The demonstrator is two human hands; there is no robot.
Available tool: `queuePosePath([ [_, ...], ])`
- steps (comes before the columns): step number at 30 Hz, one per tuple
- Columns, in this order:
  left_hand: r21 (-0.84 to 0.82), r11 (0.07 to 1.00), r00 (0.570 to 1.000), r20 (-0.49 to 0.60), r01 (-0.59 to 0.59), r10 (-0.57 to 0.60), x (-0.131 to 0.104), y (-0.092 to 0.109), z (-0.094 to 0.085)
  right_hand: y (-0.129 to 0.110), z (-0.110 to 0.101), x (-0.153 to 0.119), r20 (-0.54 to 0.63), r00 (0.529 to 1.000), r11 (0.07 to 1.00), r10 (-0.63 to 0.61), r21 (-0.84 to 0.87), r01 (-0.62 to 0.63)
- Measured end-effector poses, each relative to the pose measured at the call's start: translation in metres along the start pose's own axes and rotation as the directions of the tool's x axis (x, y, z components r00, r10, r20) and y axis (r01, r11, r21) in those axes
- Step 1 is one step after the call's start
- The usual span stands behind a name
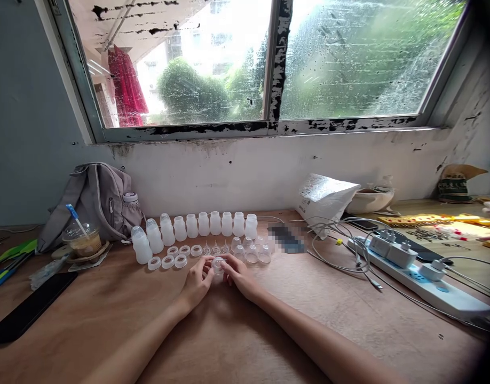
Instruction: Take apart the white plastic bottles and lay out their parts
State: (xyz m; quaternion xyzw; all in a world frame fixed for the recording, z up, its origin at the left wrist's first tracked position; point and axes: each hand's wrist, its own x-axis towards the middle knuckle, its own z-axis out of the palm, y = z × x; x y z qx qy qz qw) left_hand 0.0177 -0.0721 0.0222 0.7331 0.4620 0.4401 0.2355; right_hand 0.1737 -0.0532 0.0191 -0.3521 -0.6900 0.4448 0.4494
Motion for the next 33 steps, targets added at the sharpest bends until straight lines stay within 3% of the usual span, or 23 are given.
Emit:
queuePosePath([
  [3,-0.003,0.998,0.997,-0.042,0.065,-0.065,0.006,-0.011,-0.004,0.003,0.001,0.001,0.008,0.998,0.993,0.061,0.104,-0.062],
  [6,-0.014,0.993,0.993,-0.039,0.114,-0.115,0.009,-0.021,-0.006,0.007,0.002,0.003,-0.001,0.997,0.995,0.074,0.061,-0.074],
  [13,0.034,0.998,0.998,0.039,0.053,-0.054,0.008,-0.017,-0.006,0.012,0.002,0.003,-0.023,0.999,0.999,0.036,0.026,-0.035],
  [17,0.176,0.983,0.995,-0.09,0.051,-0.035,0.034,-0.024,-0.027,0.017,0.002,0.005,-0.095,0.992,0.995,0.088,0.056,-0.083],
  [20,0.309,0.928,0.962,-0.236,0.207,-0.136,0.065,-0.037,-0.051,0.019,0.002,0.006,-0.106,0.989,0.993,0.107,0.062,-0.101],
  [24,0.486,0.825,0.946,-0.274,0.29,-0.171,0.097,-0.057,-0.072,0.018,0.002,0.006,-0.116,0.987,0.992,0.111,0.074,-0.103],
  [29,0.565,0.764,0.936,-0.321,0.311,-0.143,0.107,-0.066,-0.074,0.016,0.002,0.005,-0.112,0.987,0.992,0.111,0.077,-0.102],
  [33,0.612,0.746,0.932,-0.361,0.261,-0.03,0.097,-0.054,-0.069,0.016,0.001,0.004,-0.117,0.988,0.992,0.105,0.086,-0.096],
])
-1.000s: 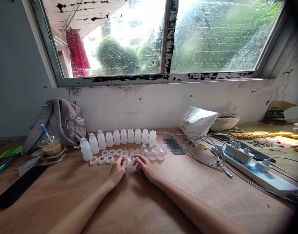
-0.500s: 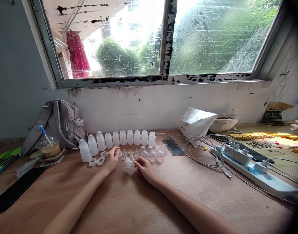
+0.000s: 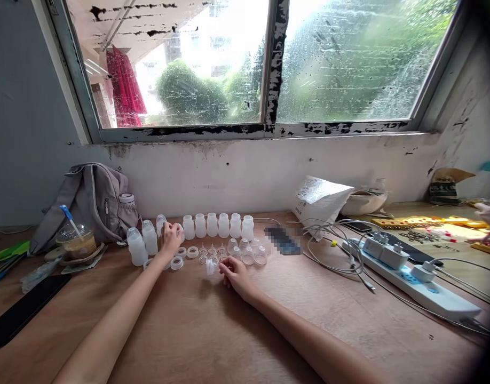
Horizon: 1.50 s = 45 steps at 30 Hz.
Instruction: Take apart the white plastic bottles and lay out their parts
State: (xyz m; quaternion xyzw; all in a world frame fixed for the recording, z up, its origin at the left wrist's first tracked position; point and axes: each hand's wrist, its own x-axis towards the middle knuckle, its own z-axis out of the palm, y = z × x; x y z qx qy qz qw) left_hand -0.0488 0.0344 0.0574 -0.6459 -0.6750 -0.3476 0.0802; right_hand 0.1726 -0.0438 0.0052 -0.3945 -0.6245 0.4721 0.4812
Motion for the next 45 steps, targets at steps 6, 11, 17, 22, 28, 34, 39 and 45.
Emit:
queuePosePath([
  [6,-0.086,0.889,0.88,-0.212,-0.449,0.424,-0.048,0.02,-0.025,0.005,-0.001,0.002,-0.007,1.0,0.994,0.018,0.108,-0.017],
  [11,-0.175,0.745,0.762,-0.049,-0.643,0.646,-0.084,0.033,-0.034,0.005,-0.001,0.004,-0.057,0.998,0.981,0.027,0.193,-0.016],
  [17,-0.301,0.743,0.778,0.008,-0.597,0.628,-0.097,0.035,-0.026,0.007,-0.002,0.004,-0.081,0.997,0.976,0.015,0.219,0.003],
  [22,-0.193,0.8,0.796,0.119,-0.568,0.593,-0.103,0.025,-0.019,0.009,-0.002,0.004,-0.062,0.998,0.981,-0.032,0.188,0.043],
  [28,-0.176,0.816,0.808,0.137,-0.55,0.574,-0.104,0.023,-0.018,0.009,-0.002,0.004,-0.058,0.997,0.991,-0.06,0.12,0.067],
  [34,-0.133,0.808,0.792,0.159,-0.574,0.589,-0.103,0.021,-0.021,0.012,-0.006,0.005,-0.04,0.995,0.993,-0.094,0.073,0.097],
  [39,-0.135,0.799,0.787,0.141,-0.586,0.601,-0.102,0.021,-0.022,0.009,-0.006,0.004,-0.027,0.996,0.994,-0.081,0.066,0.083],
  [45,-0.137,0.784,0.774,0.129,-0.606,0.62,-0.102,0.017,-0.02,0.006,-0.005,0.003,-0.013,0.999,0.999,-0.046,0.023,0.046],
])
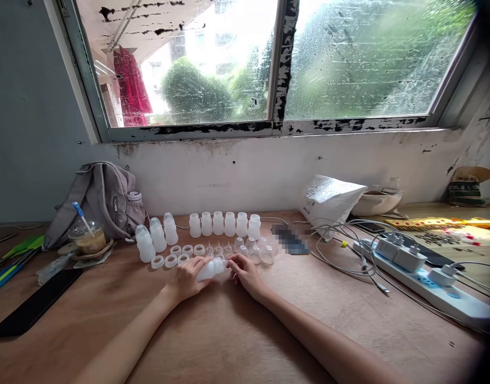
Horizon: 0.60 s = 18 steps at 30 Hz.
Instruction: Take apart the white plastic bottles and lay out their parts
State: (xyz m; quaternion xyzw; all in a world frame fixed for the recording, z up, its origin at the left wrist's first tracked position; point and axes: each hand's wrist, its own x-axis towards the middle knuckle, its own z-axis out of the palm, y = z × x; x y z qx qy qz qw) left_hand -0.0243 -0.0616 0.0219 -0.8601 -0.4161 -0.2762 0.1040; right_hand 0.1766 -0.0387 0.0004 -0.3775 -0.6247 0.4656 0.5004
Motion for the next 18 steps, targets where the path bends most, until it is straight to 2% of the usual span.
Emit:
queuePosePath([
  [9,-0.031,0.994,0.994,-0.013,-0.108,0.108,-0.001,0.0,-0.004,-0.008,-0.001,-0.004,0.046,0.997,0.963,-0.067,-0.257,0.077],
  [13,-0.024,0.995,0.995,-0.004,-0.099,0.099,-0.001,-0.001,-0.005,-0.013,-0.001,-0.007,0.042,0.996,0.956,-0.076,-0.28,0.085],
  [15,-0.026,0.995,0.995,-0.001,-0.098,0.098,0.0,-0.002,-0.005,-0.017,-0.002,-0.01,0.084,0.993,0.958,-0.085,-0.268,0.104],
  [18,-0.047,0.991,0.992,0.001,-0.128,0.128,0.0,-0.001,-0.006,-0.022,-0.002,-0.014,0.224,0.964,0.928,-0.141,-0.31,0.207],
])
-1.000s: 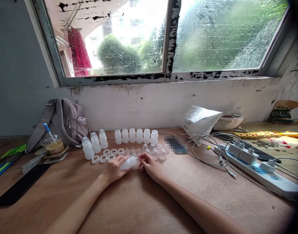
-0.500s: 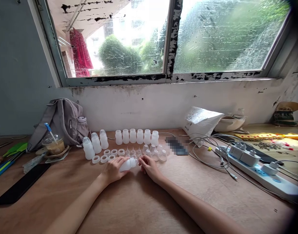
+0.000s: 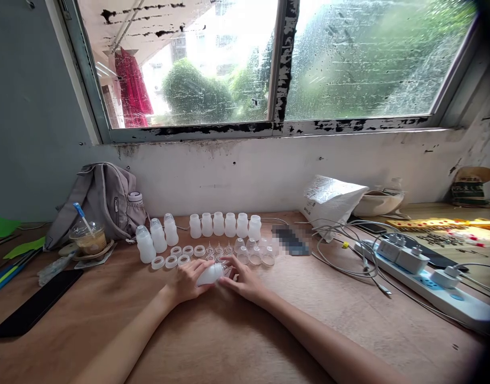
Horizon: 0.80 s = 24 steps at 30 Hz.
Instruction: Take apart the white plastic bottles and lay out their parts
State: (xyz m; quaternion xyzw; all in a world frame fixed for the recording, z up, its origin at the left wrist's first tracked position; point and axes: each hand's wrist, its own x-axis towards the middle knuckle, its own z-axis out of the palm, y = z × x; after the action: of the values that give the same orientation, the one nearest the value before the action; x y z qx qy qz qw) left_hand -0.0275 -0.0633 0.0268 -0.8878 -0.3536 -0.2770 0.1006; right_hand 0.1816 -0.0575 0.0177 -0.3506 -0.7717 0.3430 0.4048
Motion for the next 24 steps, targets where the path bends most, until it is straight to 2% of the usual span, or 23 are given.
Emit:
queuePosePath([
  [2,-0.001,1.0,0.999,-0.012,-0.031,0.031,0.001,0.002,0.001,-0.001,0.0,-0.001,0.036,0.998,0.995,-0.045,-0.089,0.048],
  [7,0.05,0.995,0.996,-0.035,-0.086,0.088,0.0,0.006,0.007,0.001,0.0,0.0,-0.039,0.999,0.956,-0.023,-0.294,0.01],
  [11,0.118,0.984,0.99,-0.024,-0.132,0.135,-0.001,0.003,0.008,-0.002,-0.001,0.0,0.004,0.998,0.978,0.063,-0.201,-0.061],
  [14,0.105,0.987,0.991,-0.027,-0.124,0.128,-0.001,0.003,0.007,-0.006,-0.004,0.0,0.059,0.994,0.981,0.087,-0.179,-0.075],
  [19,0.015,0.999,0.999,-0.025,-0.043,0.043,0.001,0.006,0.004,-0.008,-0.011,-0.003,0.053,0.998,0.933,-0.023,-0.356,0.041],
  [21,-0.016,0.999,0.999,0.0,-0.039,0.039,0.0,0.007,0.004,-0.009,-0.013,-0.004,0.108,0.991,0.916,-0.079,-0.385,0.115],
  [24,-0.071,0.996,0.998,0.025,-0.055,0.057,-0.001,0.009,0.005,-0.014,-0.014,-0.007,0.168,0.982,0.875,-0.09,-0.457,0.158],
])
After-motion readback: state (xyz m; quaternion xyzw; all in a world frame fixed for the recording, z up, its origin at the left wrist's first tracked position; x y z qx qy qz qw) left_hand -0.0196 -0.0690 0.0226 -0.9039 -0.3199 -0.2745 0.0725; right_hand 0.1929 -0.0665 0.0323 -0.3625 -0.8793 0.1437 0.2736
